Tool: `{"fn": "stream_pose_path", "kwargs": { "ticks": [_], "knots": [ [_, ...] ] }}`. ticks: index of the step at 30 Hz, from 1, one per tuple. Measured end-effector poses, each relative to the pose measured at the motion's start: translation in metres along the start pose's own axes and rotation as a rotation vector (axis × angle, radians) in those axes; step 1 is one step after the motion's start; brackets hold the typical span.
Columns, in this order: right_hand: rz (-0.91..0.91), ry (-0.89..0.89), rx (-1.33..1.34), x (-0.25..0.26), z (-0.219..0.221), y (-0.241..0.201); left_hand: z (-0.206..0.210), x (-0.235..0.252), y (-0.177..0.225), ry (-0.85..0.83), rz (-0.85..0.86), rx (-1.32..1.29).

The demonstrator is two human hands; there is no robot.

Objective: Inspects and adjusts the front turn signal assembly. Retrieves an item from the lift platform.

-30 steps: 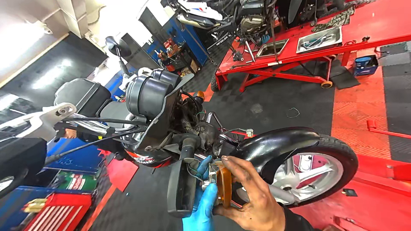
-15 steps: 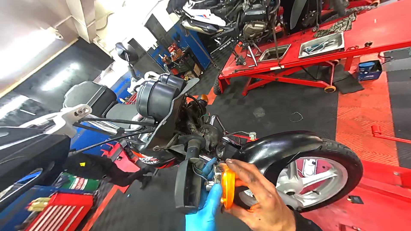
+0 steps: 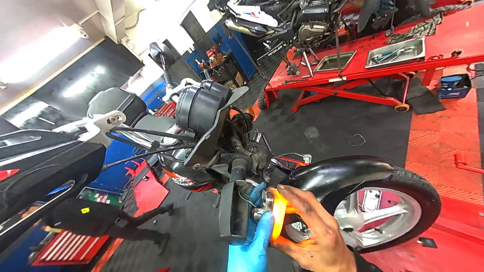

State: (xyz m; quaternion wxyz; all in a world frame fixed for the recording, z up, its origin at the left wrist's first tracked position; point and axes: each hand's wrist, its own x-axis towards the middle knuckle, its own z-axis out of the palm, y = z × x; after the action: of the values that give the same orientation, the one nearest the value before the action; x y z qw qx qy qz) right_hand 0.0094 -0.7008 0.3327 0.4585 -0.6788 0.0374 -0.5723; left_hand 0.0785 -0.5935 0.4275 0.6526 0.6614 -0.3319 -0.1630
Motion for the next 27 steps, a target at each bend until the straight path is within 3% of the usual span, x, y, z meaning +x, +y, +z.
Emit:
{"fn": "stream_pose_path", "kwargs": {
  "ticks": [9,14,18,23,27],
  "knots": [
    [-0.074,-0.035,-0.084,0.008,-0.003,-0.001,-0.010,0.003,-0.009,-0.137,0.083,0.070],
    [-0.083,-0.076,-0.086,0.013,-0.003,-0.006,0.000,0.005,-0.003,-0.022,0.077,0.197],
    [-0.089,-0.089,-0.115,0.014,-0.005,-0.006,-0.001,0.005,-0.004,-0.047,0.106,0.260],
    [-0.032,-0.078,-0.005,0.013,-0.004,0.000,-0.005,0.006,-0.014,-0.055,0.085,0.084],
    [-0.021,-0.107,0.020,0.014,-0.006,0.000,0.001,0.005,-0.011,0.032,0.139,-0.041]
  ]
}}
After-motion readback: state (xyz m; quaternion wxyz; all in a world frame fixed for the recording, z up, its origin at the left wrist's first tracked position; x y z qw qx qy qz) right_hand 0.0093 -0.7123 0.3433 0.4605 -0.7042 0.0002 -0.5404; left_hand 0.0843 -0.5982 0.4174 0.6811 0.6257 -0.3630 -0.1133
